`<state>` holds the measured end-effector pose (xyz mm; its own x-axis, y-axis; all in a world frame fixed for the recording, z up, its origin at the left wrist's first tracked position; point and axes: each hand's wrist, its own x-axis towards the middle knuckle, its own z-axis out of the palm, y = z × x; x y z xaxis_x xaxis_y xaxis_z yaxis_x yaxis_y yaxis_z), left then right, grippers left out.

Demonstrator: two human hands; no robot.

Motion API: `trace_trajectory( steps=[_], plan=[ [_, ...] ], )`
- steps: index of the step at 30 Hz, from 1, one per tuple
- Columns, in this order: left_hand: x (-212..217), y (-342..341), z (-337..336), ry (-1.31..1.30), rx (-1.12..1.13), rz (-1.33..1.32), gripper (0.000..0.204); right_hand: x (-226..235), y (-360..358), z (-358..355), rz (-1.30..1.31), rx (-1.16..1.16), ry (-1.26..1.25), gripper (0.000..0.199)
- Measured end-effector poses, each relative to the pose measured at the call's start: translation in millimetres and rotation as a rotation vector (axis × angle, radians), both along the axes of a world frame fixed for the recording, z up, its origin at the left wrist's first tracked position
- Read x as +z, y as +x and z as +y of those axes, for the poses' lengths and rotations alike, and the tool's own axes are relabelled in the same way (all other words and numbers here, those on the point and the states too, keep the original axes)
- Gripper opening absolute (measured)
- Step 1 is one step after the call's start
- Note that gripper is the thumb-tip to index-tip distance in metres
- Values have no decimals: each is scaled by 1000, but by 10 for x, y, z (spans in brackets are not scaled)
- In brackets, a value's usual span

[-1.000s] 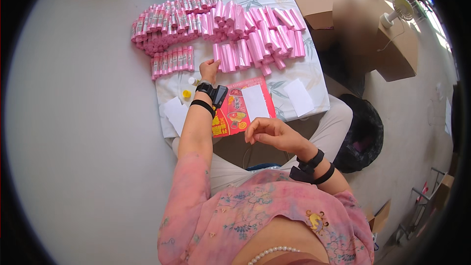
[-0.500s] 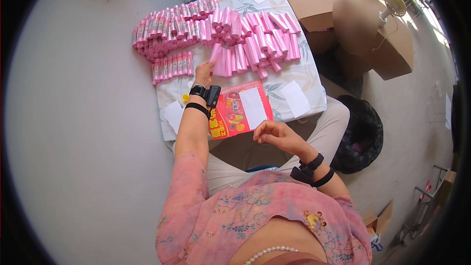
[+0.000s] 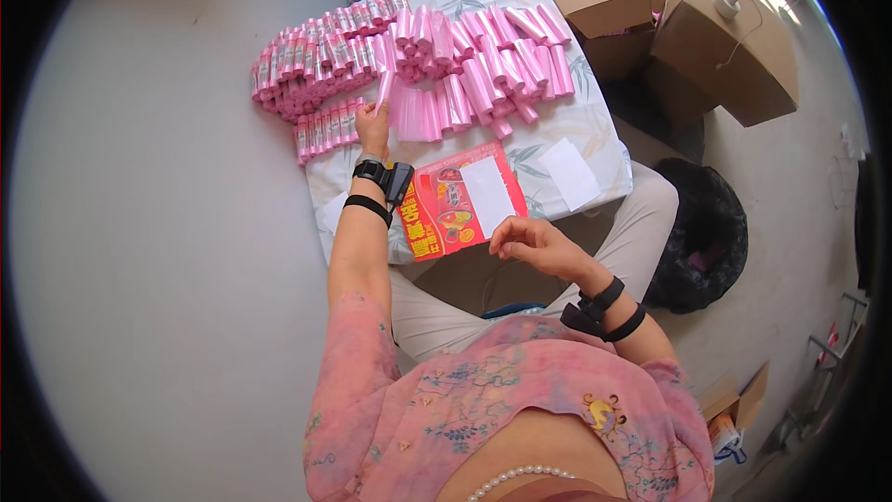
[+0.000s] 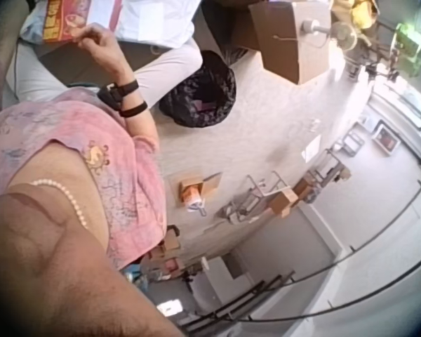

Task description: The recorder applies paper labels to pink plastic tubes using a glue stick.

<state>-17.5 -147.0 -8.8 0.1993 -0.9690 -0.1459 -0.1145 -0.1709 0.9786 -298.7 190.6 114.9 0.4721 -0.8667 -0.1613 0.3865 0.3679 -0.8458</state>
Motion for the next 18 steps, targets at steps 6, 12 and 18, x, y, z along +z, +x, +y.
trace_trajectory(
  steps=[6,12,18],
  plan=[
    [575,-99,144,-289,-127,-419,43,-48,-61,8,78,-90,-15,21],
    [1426,-259,1094,-170,-518,-280,38,203,-264,-286,438,-461,-339,25],
    [2150,-403,2153,159,-843,-1,40,718,-394,-641,548,-445,-615,37]
  ],
)
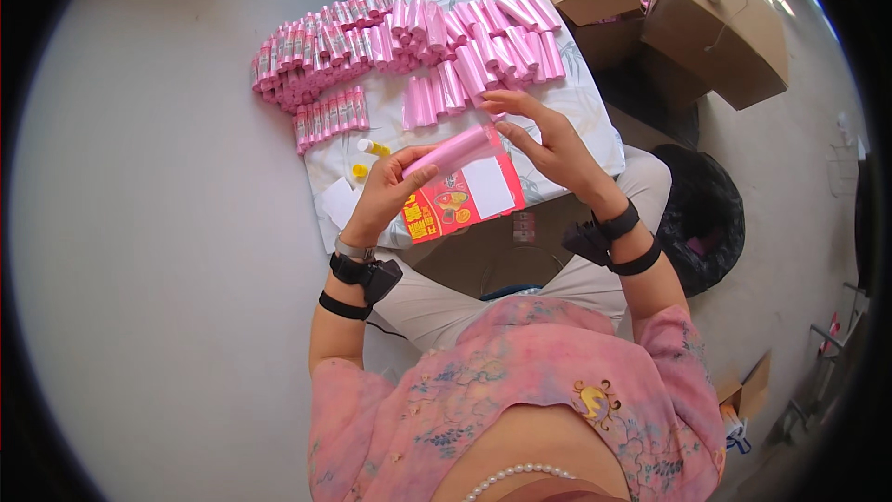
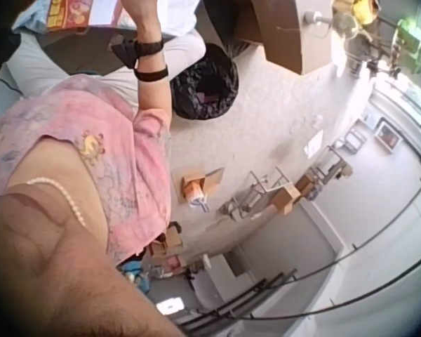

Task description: The recorder applies paper labels to pink plastic tubes using a glue stick.

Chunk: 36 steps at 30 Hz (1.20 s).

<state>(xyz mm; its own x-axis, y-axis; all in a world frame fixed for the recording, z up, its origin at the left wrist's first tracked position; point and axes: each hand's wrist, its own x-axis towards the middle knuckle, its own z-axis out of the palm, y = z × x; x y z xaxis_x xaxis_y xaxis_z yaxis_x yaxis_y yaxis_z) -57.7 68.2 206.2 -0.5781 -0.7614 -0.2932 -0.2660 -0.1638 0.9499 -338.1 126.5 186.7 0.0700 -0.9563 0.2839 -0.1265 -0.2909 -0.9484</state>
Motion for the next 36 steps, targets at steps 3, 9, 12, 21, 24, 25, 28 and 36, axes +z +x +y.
trace_trajectory(
  steps=[3,9,12,21,24,25,28,36],
  plan=[
    [141,39,296,-26,-66,68,40,262,67,41,5,196,118,35],
    [215,141,681,-213,-4,40,39,556,261,308,117,341,196,32],
    [382,104,813,-383,25,-11,38,602,313,370,204,301,137,30],
    [401,241,729,-326,-6,149,42,681,407,311,137,330,195,27],
    [424,231,754,-201,11,187,42,791,434,369,211,291,131,26],
    [428,222,769,-143,24,218,43,798,439,376,217,296,129,26],
    [418,199,806,-49,66,283,43,781,434,391,284,278,11,25],
    [421,217,867,-245,47,266,39,664,444,443,17,360,218,27]
  ],
)
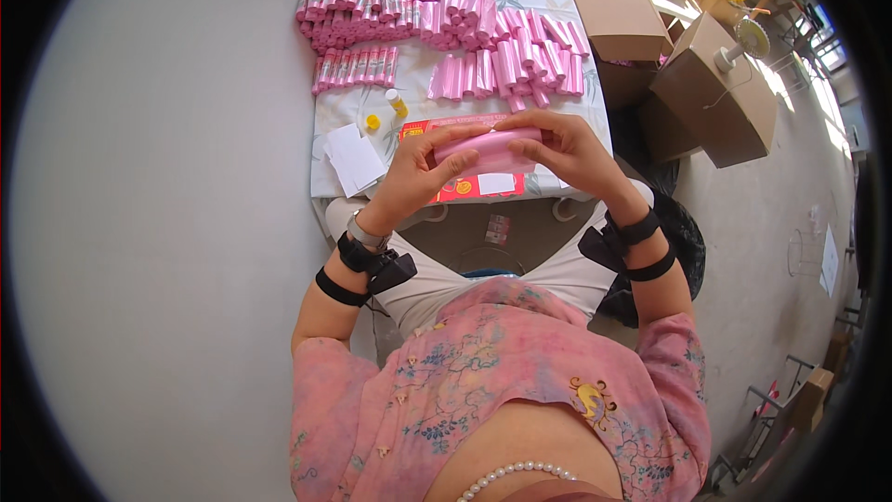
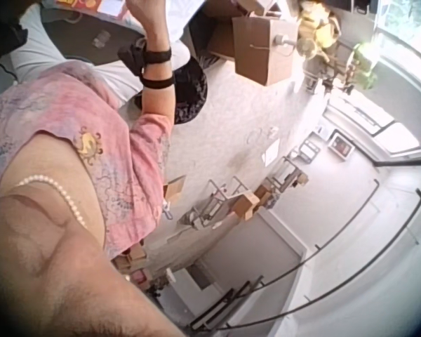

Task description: The recorder applies paper labels to pink plastic tubes using a glue stick.

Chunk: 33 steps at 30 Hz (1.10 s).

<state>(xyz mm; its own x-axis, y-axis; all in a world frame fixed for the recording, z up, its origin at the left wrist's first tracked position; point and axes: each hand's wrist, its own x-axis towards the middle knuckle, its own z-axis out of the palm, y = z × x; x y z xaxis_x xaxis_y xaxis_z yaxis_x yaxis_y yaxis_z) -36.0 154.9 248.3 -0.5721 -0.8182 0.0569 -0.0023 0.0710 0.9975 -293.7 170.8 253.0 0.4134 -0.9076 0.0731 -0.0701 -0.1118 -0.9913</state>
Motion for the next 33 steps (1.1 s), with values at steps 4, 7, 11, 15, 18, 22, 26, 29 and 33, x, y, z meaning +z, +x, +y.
trace_trajectory(
  steps=[4,7,11,15,18,22,26,29,33],
  plan=[
    [-19,36,-6,-166,-1,-69,39,6,-1,-25,-35,38,75,29],
    [-46,35,-25,4,-3,-35,39,-69,12,-2,-1,12,74,30],
    [-155,55,-58,108,-17,-49,40,-126,1,11,-1,10,39,31],
    [-268,29,-74,-24,16,-105,40,-172,-5,-4,-114,22,190,36],
    [-349,23,-109,24,15,-79,40,-290,-18,-10,-137,24,198,39],
    [-517,16,-102,288,23,47,39,-507,-17,-10,-111,-9,155,37],
    [-676,6,-80,261,36,63,38,-497,-20,12,-111,-39,224,31],
    [-689,-3,-39,265,59,61,34,-531,-24,28,-62,-66,245,27],
    [-679,-7,-43,404,89,58,28,-651,-55,25,-67,-44,181,29]
  ],
)
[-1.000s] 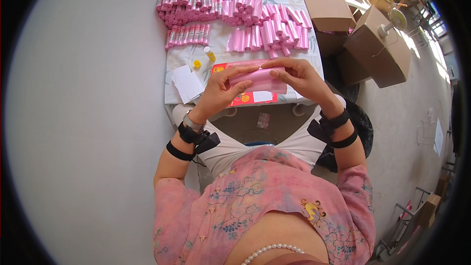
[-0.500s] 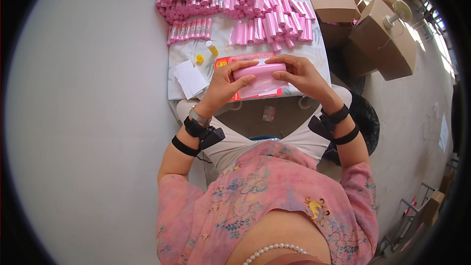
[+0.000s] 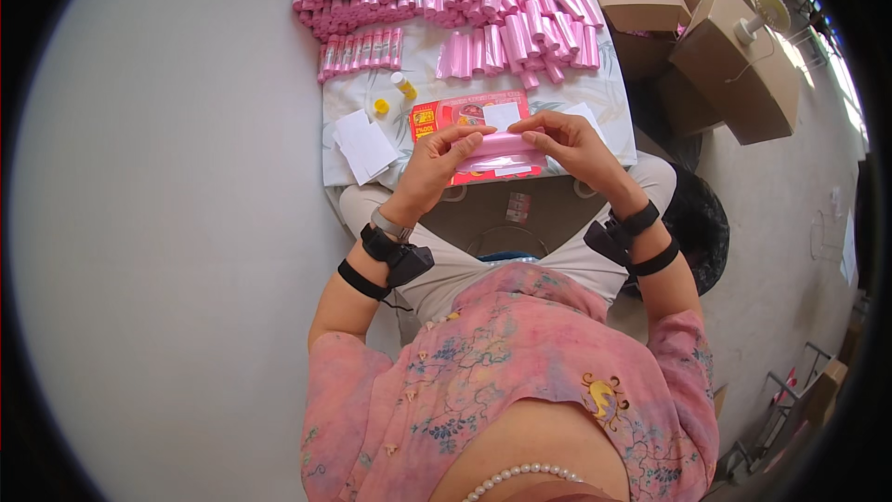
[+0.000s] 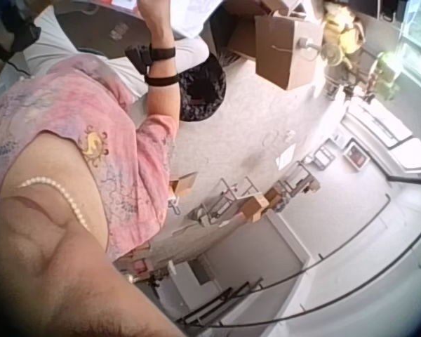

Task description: The recorder applies paper labels to pink plastic tubes using a glue stick.

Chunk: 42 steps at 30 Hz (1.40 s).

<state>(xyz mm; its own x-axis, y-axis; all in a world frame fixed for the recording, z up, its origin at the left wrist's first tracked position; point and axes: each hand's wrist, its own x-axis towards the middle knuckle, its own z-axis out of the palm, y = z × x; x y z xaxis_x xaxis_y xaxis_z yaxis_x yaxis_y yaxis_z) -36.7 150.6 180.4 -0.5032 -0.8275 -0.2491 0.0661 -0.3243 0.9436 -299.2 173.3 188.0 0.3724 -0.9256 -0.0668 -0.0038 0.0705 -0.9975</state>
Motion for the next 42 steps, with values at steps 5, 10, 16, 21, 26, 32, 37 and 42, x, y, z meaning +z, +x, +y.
trace_trajectory(
  steps=[5,10,16,21,26,32,37,42],
  plan=[
    [-10,-1,10,-121,-25,-52,26,-22,-36,26,-62,45,115,34],
    [-115,-18,-4,-177,-73,-68,28,-204,-92,35,-117,82,249,40],
    [-484,-65,-18,5,-12,-10,34,-528,-81,44,-101,31,168,41],
    [-993,-150,-60,-22,15,-84,32,-1009,-61,3,-134,-96,296,34],
    [-1490,-231,-126,84,48,-49,29,-1586,-56,-60,-63,-117,299,34],
    [-1879,-247,-182,43,47,-187,29,-1877,6,-118,50,-188,337,28],
    [-1968,-326,-167,-77,142,-258,29,-2038,10,-165,66,-218,305,25],
    [-1979,-335,-174,-162,155,-315,28,-2107,24,-208,131,-209,256,26]
  ],
)
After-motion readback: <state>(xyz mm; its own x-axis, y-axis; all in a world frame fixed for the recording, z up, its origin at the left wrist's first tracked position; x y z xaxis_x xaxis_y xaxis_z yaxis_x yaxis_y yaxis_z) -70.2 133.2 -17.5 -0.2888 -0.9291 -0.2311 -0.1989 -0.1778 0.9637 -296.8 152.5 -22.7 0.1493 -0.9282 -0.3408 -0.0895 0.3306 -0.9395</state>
